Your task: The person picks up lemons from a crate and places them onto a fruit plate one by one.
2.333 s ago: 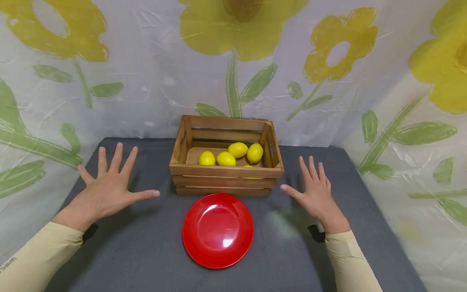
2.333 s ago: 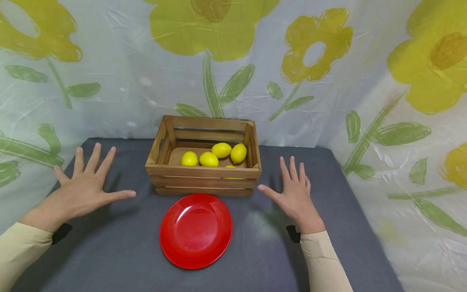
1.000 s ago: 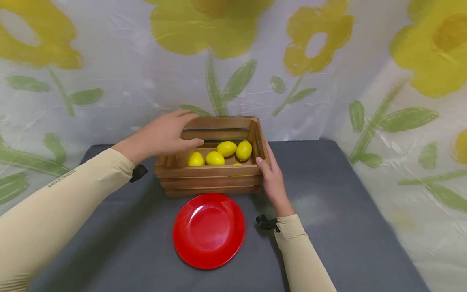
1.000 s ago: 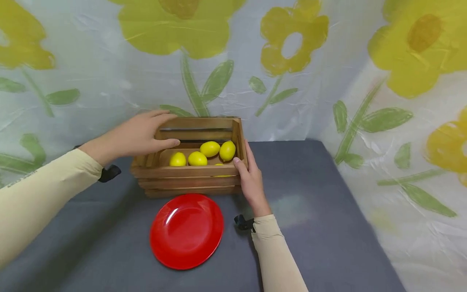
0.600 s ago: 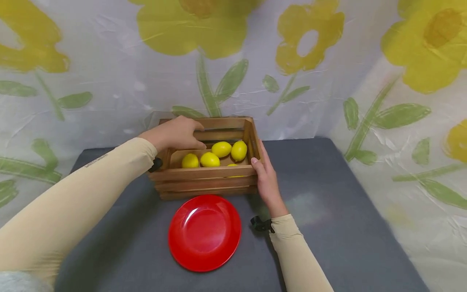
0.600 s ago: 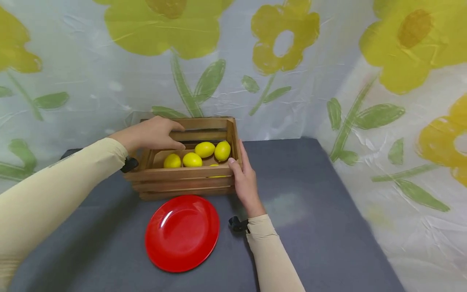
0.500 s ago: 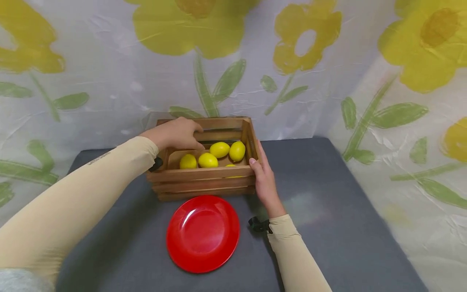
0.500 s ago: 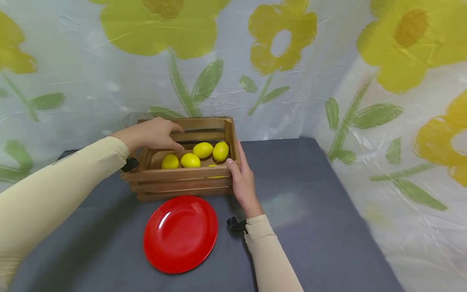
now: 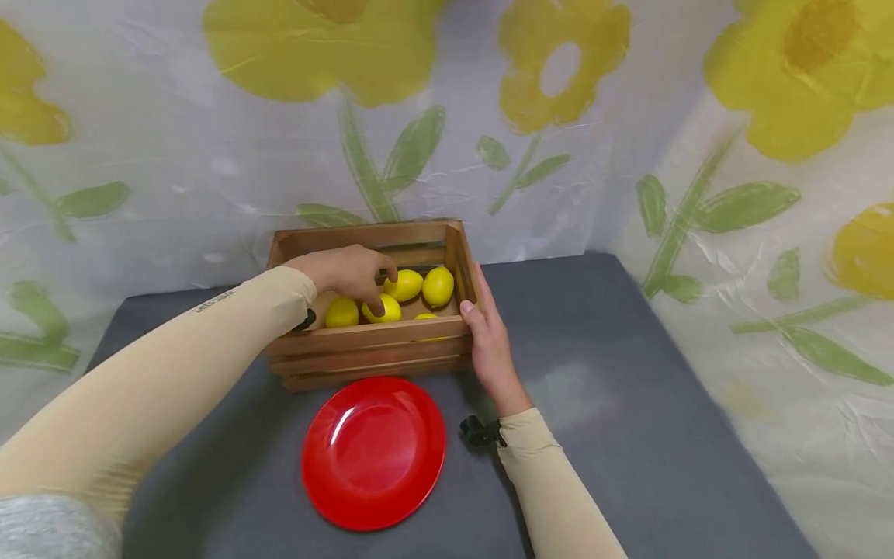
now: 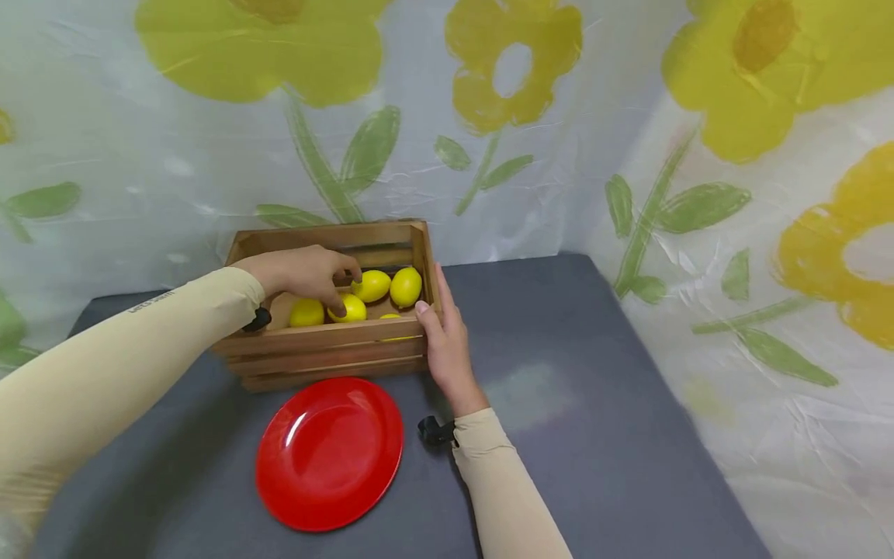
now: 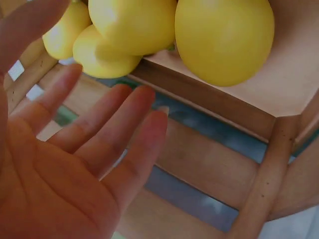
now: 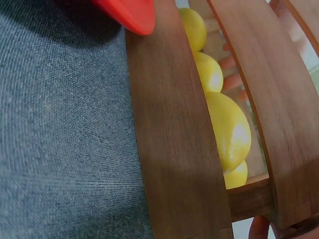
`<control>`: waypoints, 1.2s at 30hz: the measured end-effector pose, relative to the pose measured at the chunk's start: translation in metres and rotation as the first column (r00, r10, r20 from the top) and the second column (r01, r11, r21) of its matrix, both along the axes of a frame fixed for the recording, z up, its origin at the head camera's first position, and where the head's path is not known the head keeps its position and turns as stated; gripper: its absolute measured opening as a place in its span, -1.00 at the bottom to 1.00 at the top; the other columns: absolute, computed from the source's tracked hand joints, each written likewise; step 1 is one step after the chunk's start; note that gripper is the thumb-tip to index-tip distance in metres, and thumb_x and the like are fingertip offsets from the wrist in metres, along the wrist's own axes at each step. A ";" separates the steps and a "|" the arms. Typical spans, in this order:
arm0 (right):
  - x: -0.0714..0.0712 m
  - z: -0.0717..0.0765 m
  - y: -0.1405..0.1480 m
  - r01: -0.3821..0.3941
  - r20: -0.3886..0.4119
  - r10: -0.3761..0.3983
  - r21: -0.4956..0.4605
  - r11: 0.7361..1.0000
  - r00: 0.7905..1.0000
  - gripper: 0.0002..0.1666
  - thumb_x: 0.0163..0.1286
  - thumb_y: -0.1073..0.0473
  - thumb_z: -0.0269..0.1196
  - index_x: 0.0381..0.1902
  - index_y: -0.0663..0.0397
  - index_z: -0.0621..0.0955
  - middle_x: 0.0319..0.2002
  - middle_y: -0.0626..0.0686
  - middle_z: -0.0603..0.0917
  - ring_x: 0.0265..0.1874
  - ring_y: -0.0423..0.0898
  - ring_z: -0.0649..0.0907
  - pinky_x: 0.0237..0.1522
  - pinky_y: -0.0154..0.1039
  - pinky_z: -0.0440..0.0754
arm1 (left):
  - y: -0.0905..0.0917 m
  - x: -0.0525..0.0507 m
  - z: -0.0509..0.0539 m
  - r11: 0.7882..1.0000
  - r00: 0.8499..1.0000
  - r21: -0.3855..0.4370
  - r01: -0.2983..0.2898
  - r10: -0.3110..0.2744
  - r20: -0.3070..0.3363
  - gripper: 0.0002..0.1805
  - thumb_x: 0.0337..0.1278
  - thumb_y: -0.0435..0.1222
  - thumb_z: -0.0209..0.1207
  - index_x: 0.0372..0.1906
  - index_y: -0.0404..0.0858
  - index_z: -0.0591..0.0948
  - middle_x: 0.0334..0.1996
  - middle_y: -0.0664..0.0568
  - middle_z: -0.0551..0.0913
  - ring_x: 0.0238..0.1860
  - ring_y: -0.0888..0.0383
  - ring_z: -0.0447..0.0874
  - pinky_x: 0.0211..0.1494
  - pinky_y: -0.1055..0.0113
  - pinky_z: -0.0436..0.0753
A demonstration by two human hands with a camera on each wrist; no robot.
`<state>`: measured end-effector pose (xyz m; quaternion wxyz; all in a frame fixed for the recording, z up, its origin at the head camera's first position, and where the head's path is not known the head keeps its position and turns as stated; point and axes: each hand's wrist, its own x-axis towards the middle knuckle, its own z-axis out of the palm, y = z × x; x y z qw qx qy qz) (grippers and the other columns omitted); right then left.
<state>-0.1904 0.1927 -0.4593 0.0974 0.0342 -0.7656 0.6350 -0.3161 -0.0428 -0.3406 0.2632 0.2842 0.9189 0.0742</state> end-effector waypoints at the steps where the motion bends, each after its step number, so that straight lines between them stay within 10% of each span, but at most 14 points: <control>1: 0.000 0.000 0.000 0.000 -0.003 0.000 -0.004 1.000 1.000 -0.20 0.65 -0.24 0.00 0.75 -0.62 0.08 0.73 -0.34 0.09 0.68 0.01 0.28 0.63 0.30 0.28 | 0.001 0.000 -0.001 1.000 1.000 -0.006 0.010 -0.010 0.003 -0.30 0.18 -0.14 0.53 0.41 -0.17 0.57 0.36 -0.22 0.62 0.25 -0.13 0.61 0.40 -0.09 0.61; 25: -0.002 0.000 0.001 -0.024 -0.044 0.023 -0.028 0.999 0.999 -0.18 0.65 -0.23 -0.03 0.77 -0.50 0.05 0.74 -0.35 0.06 0.71 -0.10 0.20 0.70 0.24 0.17 | 0.019 0.003 -0.013 0.986 0.991 -0.136 0.092 -0.077 0.111 -0.37 0.35 -0.43 0.31 0.46 0.04 0.61 0.52 -0.23 0.47 0.36 -0.20 0.45 0.57 -0.22 0.43; 36: -0.002 -0.001 0.000 -0.031 -0.031 0.030 -0.036 0.999 0.999 -0.19 0.62 -0.27 -0.01 0.74 -0.66 0.06 0.73 -0.40 0.06 0.71 -0.11 0.20 0.69 0.25 0.18 | 0.021 0.004 -0.022 0.975 0.986 -0.170 0.144 -0.127 0.105 -0.29 0.22 -0.56 0.20 0.45 -0.01 0.63 0.33 -0.23 0.58 0.19 -0.13 0.48 0.30 0.04 0.55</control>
